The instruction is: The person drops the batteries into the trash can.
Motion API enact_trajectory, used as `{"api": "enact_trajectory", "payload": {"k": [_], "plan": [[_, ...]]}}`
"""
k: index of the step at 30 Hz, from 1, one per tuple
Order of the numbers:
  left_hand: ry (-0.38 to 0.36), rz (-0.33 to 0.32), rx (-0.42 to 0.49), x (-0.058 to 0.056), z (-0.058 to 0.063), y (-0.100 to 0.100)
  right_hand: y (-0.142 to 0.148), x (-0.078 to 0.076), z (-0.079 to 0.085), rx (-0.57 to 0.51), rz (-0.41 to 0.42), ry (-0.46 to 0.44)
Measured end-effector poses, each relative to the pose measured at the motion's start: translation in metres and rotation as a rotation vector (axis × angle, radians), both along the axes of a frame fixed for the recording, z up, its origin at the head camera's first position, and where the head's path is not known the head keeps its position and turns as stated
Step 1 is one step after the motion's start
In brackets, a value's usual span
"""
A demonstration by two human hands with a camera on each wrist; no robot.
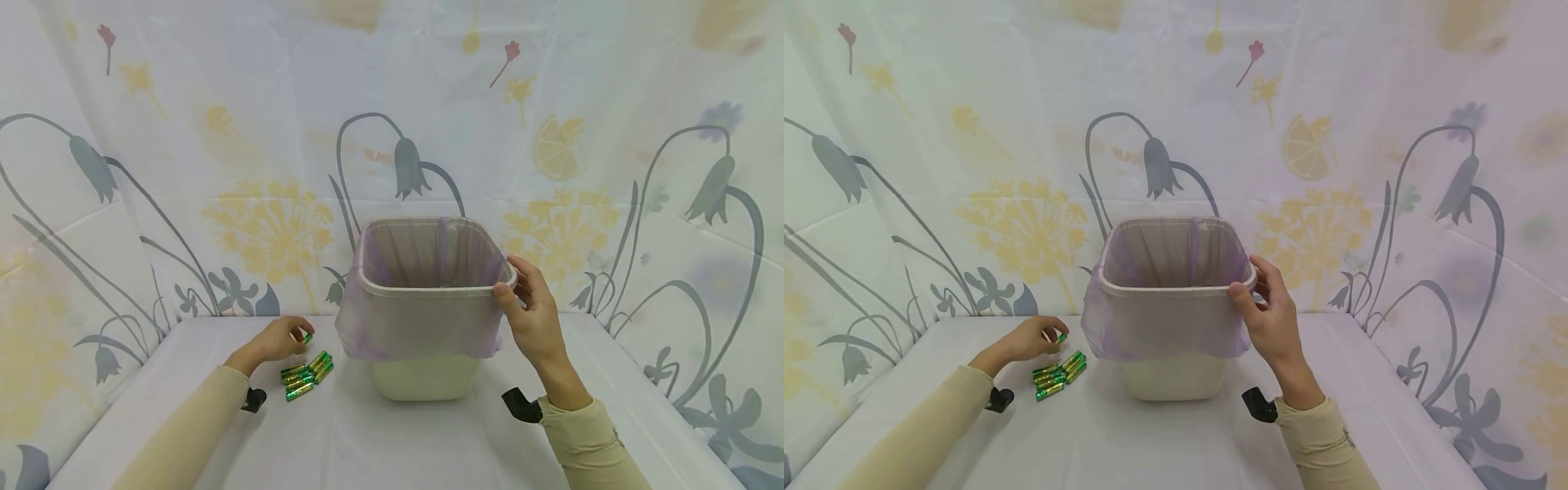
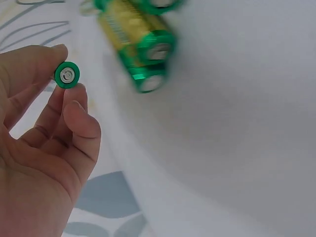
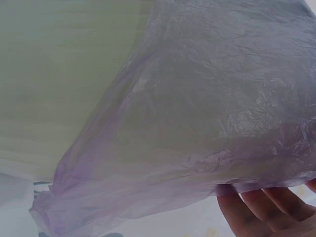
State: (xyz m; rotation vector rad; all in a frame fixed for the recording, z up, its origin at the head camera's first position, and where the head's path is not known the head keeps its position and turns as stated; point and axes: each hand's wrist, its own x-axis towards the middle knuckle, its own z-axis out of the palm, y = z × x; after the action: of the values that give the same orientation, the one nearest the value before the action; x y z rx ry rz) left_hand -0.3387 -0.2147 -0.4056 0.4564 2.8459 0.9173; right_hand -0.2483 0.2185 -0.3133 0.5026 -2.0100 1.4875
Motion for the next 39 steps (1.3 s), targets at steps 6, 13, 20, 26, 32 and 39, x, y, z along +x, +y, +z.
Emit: {"api": "enact_trajectory", "payload": {"k": [6, 13, 20, 26, 32, 39], "plan": [[0.024, -0.072, 0.053, 0.007, 0.025, 0.002, -0.001, 0.001, 0.0, 0.006, 0.004, -0.012], [0.078, -0.148, 0.066, 0.015, 0.055, 0.012, 0.001, 0.0, -0.002, 0.019, -0.009, -0.008], [0.149, -0.201, 0.039, 0.025, 0.09, 0.021, 0.002, 0.0, -0.003, 0.012, -0.016, -0.017], [0.194, -0.209, 0.024, 0.03, 0.121, 0.026, 0.0, 0.0, 0.0, 0.009, -0.008, -0.016], [0.216, -0.206, 0.016, 0.034, 0.155, 0.033, 0.0, -0.001, -0.001, 0.022, -0.014, -0.008], [0.255, -0.242, 0.018, 0.036, 0.192, 0.054, 0.0, -0.002, -0.001, 0.016, -0.015, -0.023]]}}
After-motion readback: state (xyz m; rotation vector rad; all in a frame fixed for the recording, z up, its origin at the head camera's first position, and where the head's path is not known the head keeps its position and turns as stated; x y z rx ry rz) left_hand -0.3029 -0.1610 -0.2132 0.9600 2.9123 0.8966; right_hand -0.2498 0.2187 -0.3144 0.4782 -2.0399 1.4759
